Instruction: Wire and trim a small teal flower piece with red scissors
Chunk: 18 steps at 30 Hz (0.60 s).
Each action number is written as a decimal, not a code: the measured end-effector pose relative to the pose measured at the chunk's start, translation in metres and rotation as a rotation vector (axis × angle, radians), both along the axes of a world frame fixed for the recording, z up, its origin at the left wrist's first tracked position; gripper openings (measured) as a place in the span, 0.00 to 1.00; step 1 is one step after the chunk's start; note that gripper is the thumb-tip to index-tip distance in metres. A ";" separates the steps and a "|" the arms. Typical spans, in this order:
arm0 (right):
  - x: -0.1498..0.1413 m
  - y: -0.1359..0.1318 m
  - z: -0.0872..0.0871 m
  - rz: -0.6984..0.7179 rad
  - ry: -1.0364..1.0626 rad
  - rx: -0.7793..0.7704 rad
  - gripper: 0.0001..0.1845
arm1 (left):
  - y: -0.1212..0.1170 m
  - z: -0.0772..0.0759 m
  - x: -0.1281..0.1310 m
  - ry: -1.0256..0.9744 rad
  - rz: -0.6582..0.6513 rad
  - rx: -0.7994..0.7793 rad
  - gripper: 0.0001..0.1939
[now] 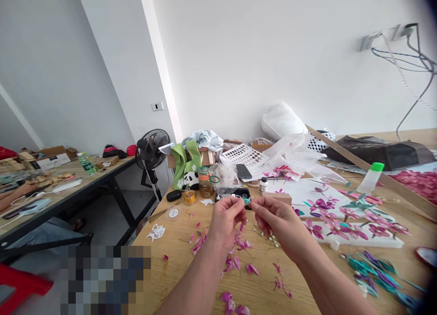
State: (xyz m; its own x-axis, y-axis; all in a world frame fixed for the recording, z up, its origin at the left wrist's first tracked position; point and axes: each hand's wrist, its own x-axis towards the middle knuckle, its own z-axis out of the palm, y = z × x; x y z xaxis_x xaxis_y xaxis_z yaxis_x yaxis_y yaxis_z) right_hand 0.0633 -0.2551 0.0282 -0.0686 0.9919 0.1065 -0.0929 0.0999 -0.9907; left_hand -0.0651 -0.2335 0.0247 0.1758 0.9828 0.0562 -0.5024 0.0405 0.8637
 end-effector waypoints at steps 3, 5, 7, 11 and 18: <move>0.001 0.000 0.001 0.003 0.052 0.003 0.22 | 0.000 0.000 0.000 0.003 0.005 -0.007 0.14; 0.000 0.000 0.001 -0.001 0.046 0.005 0.22 | 0.000 -0.001 0.001 0.003 0.009 -0.015 0.14; -0.001 0.001 0.001 -0.006 0.021 0.009 0.22 | 0.000 -0.001 0.002 -0.003 0.019 -0.023 0.14; -0.004 0.000 0.001 -0.006 -0.019 0.012 0.19 | 0.000 -0.002 0.002 -0.023 0.050 -0.026 0.14; -0.006 -0.001 0.002 -0.020 -0.053 -0.004 0.17 | 0.001 -0.004 0.004 -0.019 0.134 -0.019 0.14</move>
